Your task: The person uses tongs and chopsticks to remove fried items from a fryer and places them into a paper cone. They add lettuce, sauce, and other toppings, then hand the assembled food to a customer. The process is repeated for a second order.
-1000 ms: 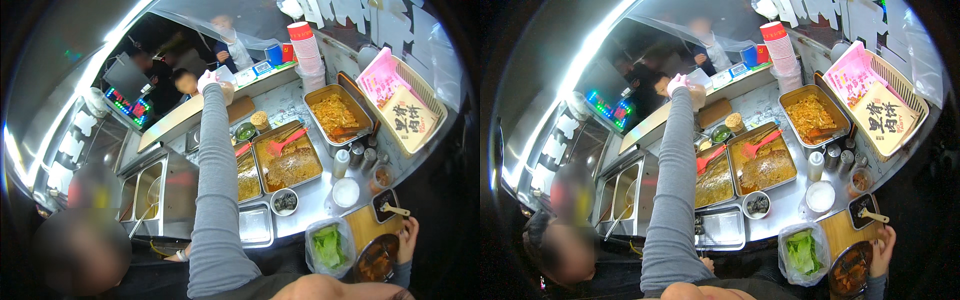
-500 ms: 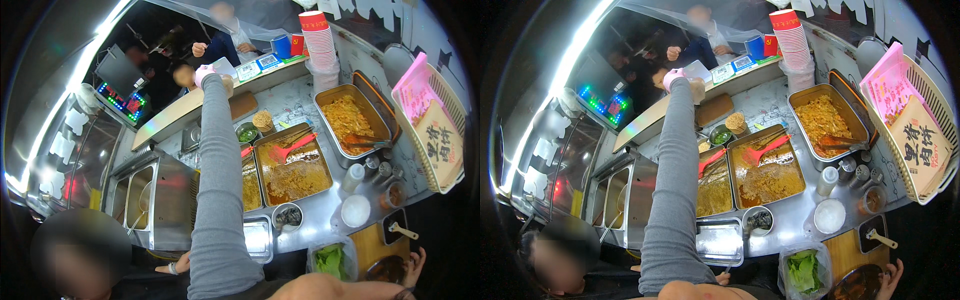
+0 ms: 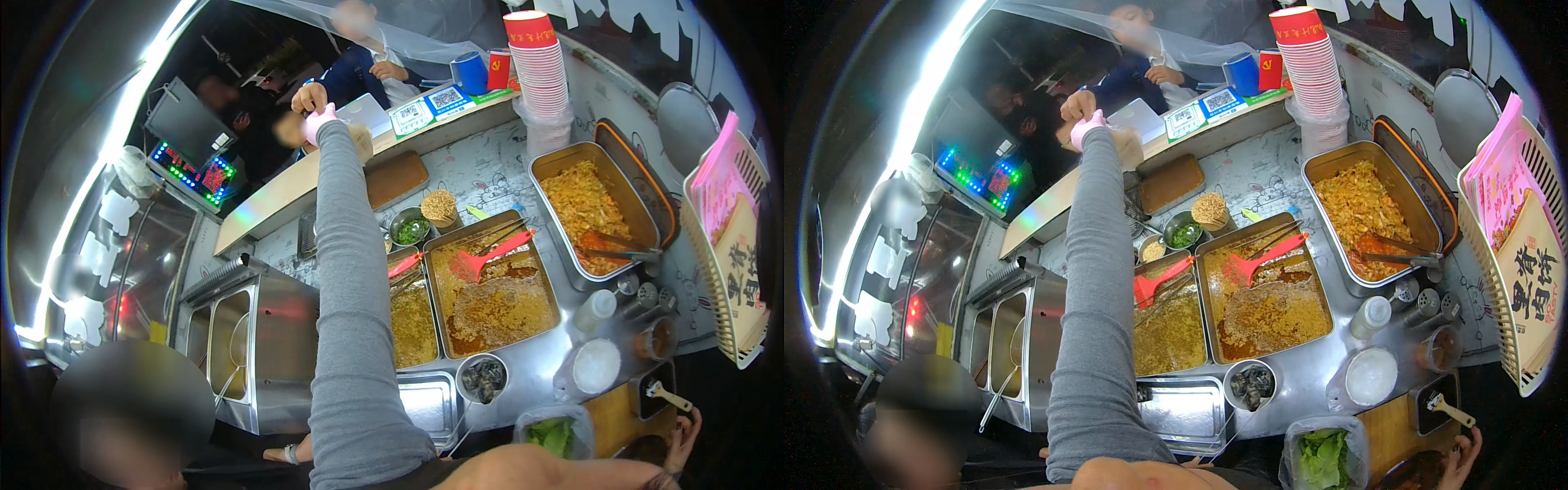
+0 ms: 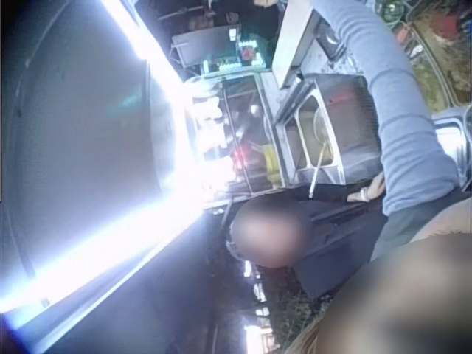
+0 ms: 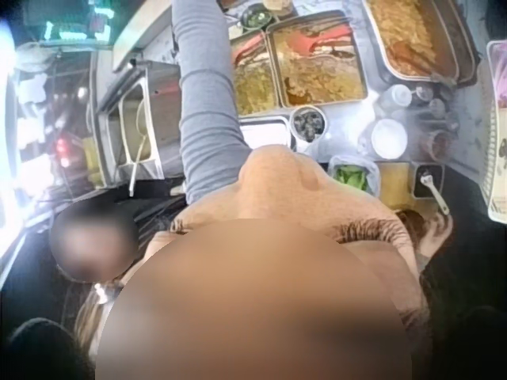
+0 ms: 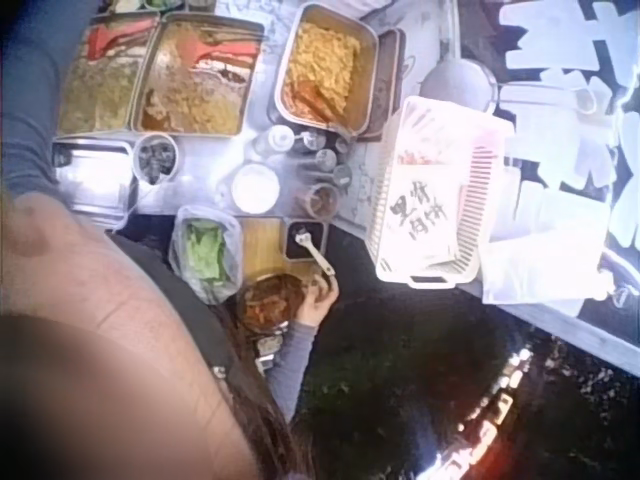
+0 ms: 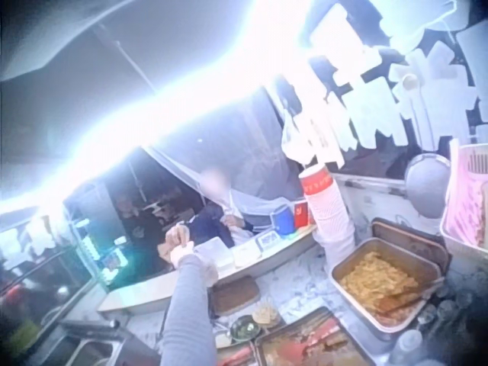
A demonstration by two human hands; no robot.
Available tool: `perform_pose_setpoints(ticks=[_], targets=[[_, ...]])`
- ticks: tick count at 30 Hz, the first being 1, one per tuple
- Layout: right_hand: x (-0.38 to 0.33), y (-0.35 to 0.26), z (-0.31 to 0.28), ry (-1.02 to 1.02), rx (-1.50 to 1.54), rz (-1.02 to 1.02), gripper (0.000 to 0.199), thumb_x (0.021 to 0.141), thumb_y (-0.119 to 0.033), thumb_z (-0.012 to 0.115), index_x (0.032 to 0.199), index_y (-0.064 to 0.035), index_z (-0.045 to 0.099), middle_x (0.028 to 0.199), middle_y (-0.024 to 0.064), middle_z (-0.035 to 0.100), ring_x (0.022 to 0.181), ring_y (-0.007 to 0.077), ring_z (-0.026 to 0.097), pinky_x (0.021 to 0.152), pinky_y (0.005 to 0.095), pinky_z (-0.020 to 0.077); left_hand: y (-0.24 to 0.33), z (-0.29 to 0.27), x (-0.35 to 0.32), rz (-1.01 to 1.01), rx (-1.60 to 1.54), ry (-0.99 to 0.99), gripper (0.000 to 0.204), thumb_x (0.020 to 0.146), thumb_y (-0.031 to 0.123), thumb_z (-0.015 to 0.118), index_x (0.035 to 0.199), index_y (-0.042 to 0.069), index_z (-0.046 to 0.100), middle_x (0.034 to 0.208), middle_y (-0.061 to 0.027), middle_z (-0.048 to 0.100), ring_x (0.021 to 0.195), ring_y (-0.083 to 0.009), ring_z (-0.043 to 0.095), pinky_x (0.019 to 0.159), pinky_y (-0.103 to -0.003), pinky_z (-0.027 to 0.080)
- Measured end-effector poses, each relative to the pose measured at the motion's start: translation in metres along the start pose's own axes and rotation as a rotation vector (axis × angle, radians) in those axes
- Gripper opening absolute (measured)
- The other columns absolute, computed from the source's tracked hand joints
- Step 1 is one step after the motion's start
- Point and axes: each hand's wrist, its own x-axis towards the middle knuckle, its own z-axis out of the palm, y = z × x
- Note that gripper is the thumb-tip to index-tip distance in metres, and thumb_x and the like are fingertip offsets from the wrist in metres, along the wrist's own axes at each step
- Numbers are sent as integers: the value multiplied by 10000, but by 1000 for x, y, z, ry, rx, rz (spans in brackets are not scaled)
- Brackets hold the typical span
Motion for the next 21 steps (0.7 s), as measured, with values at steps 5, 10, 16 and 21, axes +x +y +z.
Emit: perform_pose_setpoints(ticks=[5, 10, 16, 21], targets=[[-17, -39, 22, -67, 14, -105, 641, 868, -321, 578, 1412, -162, 279, 1101, 46, 519, 1032, 173, 515, 855, 318, 435, 16, -19, 1, 211, 664, 0, 472, 807, 410, 585, 1100, 43, 632, 1003, -100, 665, 950, -208, 613, 871, -300, 456], [-34, -79, 30, -10, -28, 10, 508, 853, -89, 506, 1336, -132, 353, 1104, 48, 505, 989, 135, 515, 836, 303, 469, 29, -26, -19, 92, -293, 79, 344, 834, 160, 573, 1156, 44, 599, 1006, -96, 659, 919, -170, 608, 819, -293, 484], [-51, -97, 22, -126, 181, -19, 275, 884, -33, 467, 1158, -37, 486, 1109, 78, 521, 930, 135, 560, 846, 284, 471, 113, -46, -224, 938, -402, -160, 324, 851, 49, 592, 1171, 1, 582, 1175, -132, 579, 1005, -209, 579, 878, -314, 459], [-82, -84, -3, -104, 260, -36, 204, 913, -70, 489, 1103, -13, 536, 1052, 80, 569, 875, 126, 563, 826, 268, 465, 203, -121, -462, 1612, -295, -772, 142, 813, 108, 674, 914, 12, 696, 909, -102, 660, 835, -166, 616, 757, -276, 481]])
